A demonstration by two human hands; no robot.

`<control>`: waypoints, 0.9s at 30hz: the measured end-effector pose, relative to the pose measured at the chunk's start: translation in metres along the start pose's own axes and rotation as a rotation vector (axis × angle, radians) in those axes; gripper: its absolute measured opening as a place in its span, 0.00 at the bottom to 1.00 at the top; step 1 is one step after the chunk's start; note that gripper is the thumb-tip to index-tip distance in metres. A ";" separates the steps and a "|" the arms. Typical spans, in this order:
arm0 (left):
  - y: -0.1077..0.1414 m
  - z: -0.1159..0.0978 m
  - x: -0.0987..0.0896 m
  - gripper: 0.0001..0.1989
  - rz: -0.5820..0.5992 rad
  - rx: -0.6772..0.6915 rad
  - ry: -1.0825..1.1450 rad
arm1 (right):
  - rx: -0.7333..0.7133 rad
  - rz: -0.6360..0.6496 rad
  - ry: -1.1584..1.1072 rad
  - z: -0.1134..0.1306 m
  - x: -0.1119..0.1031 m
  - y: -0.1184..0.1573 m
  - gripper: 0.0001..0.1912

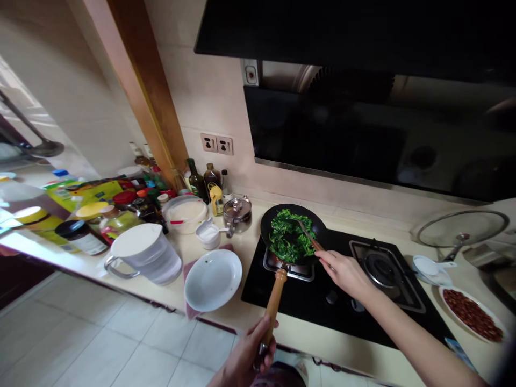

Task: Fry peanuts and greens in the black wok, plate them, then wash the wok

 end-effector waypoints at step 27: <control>0.004 0.014 0.001 0.32 -0.103 0.099 0.123 | -0.371 -0.005 -0.009 -0.008 -0.037 0.046 0.19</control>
Point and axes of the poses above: each hand's wrist, its own y-axis away from the middle knuckle, its own x-axis out of the palm, z = x × y, the point moved 5 cm from there along -y, towards the middle knuckle, and after that the axes turned 13 degrees about x, right-handed, at the moved point
